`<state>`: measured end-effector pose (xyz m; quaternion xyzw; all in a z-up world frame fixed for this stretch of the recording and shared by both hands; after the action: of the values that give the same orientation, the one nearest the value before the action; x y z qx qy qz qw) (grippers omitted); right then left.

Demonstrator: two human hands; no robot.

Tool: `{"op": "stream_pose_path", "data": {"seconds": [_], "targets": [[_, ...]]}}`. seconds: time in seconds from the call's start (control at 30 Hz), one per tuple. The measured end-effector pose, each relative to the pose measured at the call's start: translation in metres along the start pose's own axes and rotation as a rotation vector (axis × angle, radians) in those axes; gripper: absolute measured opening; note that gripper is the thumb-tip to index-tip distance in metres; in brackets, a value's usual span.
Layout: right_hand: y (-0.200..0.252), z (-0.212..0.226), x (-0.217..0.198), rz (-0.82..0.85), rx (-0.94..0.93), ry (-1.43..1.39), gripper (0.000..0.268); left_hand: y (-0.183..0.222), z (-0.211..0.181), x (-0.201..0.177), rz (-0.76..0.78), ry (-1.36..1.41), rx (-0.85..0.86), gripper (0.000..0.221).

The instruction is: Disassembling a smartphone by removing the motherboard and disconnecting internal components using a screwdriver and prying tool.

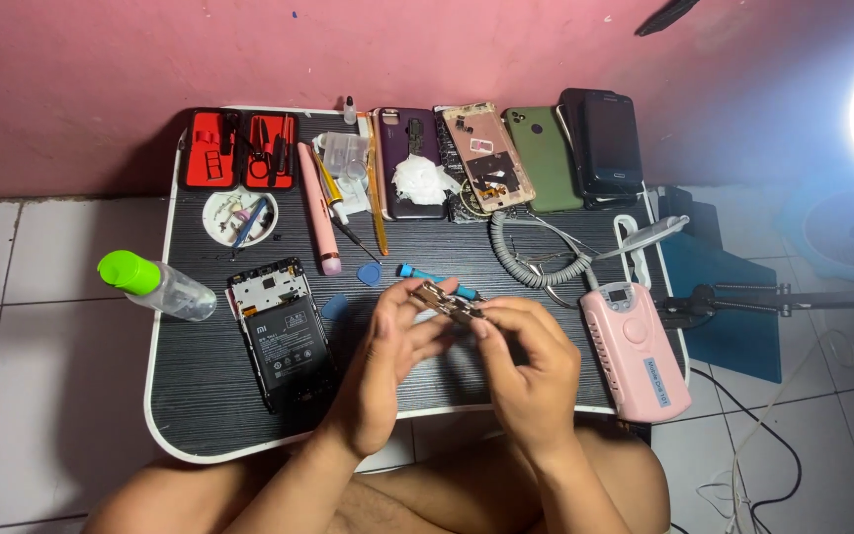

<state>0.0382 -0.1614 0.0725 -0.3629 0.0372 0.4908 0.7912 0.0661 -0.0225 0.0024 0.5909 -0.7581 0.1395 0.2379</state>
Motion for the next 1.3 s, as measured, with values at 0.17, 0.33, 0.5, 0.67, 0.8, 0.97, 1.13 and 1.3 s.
{"op": "stream_pose_path", "data": {"seconds": [0.17,0.33,0.5,0.67,0.8,0.97,1.13,1.3], "targets": [[0.02,-0.048,0.012,0.123,0.602,-0.339,0.014,0.002,-0.027,-0.019,-0.201,-0.441,0.123,0.028],[0.025,-0.04,0.012,0.165,0.648,-0.373,0.019,0.006,-0.038,-0.026,-0.237,-0.447,0.136,0.018],[0.009,0.011,-0.007,-0.069,0.013,-0.022,0.005,0.006,-0.042,-0.018,-0.195,-0.313,0.201,0.036],[0.02,0.055,-0.001,-0.019,-0.416,0.07,0.014,0.006,-0.033,-0.001,0.01,0.08,0.082,0.056],[0.024,0.05,-0.001,-0.002,-0.34,-0.002,0.018,0.005,-0.032,-0.004,0.027,0.081,0.113,0.047],[0.019,0.047,0.002,0.017,-0.243,-0.083,0.018,0.003,-0.03,-0.005,0.012,0.047,0.103,0.048],[0.018,0.046,0.001,0.034,-0.231,-0.088,0.019,0.003,-0.028,-0.004,0.029,0.031,0.098,0.051],[0.016,0.044,0.0,0.004,-0.209,-0.061,0.017,0.004,-0.025,-0.002,0.047,0.068,0.086,0.049]]}}
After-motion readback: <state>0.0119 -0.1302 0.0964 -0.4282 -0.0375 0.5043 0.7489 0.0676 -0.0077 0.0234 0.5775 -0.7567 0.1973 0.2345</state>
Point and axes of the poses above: each hand's wrist, its own y-axis away from the middle knuckle, its own x-axis out of the palm, z = x × y, the point moved 9 cm from there along -y, towards the middle knuckle, and after that the axes turned 8 degrees about -z, right-handed, at the moved point
